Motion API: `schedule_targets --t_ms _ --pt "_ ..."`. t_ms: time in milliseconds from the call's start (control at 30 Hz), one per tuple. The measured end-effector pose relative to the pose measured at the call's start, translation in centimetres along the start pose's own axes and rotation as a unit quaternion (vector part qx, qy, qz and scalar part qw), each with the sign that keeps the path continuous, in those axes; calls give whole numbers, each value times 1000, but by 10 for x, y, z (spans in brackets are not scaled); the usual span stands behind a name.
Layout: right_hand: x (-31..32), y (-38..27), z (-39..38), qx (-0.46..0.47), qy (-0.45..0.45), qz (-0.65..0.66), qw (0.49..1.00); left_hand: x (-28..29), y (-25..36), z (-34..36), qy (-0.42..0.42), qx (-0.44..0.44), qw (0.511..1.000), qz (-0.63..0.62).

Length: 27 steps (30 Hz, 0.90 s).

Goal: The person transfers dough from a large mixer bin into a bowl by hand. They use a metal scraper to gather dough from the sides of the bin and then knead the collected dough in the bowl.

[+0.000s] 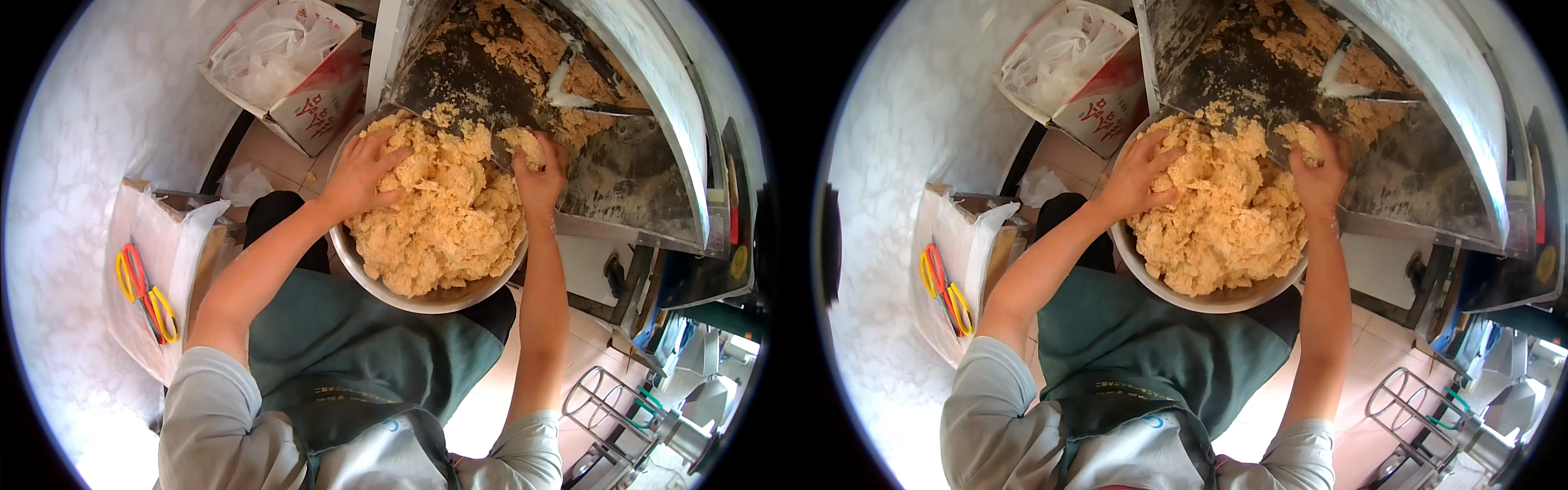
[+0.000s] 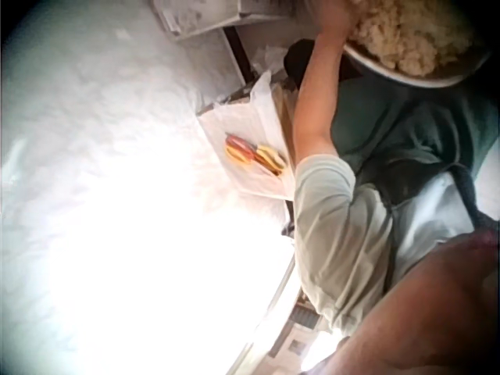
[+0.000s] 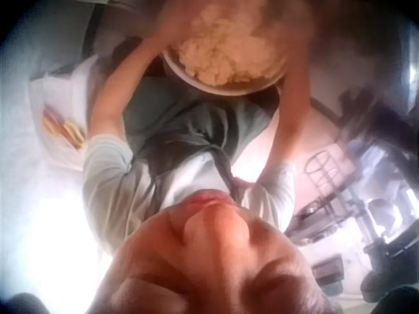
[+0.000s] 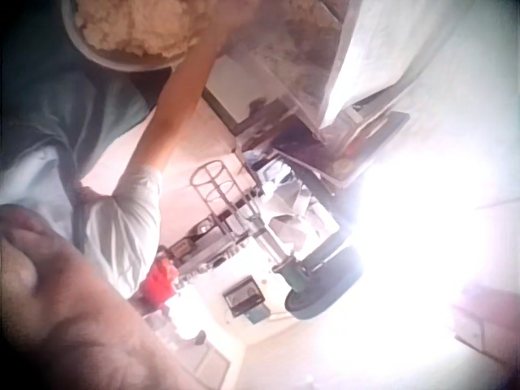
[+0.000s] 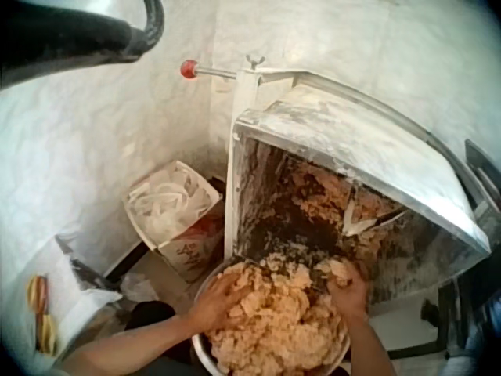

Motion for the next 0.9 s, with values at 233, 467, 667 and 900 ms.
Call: schedule_targets --t_ms 233,467,667,900 --pt "37 -29 -69 -214 -28 210 954 -6 0 -6 13 36 999 -7" --pt "66 -59 -171 -299 19 245 922 -14 -4 -13 -4 59 998 -3" --pt "43 -48 -244 -97 -78 109 986 -21 -5 -14 18 60 998 -4" --pt "47 -23 -279 -107 -200 -3 974 -21 -6 -16 1 33 999 36"
Point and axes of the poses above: each hand's wrist, its own z-axis towards the middle knuckle, its own x-axis out of the back of the hand, y = z × x, the point moved 1 cm from there along z, towards the middle knuckle, and after that the axes turned 13 degrees about -x, right-handed, at the moved point
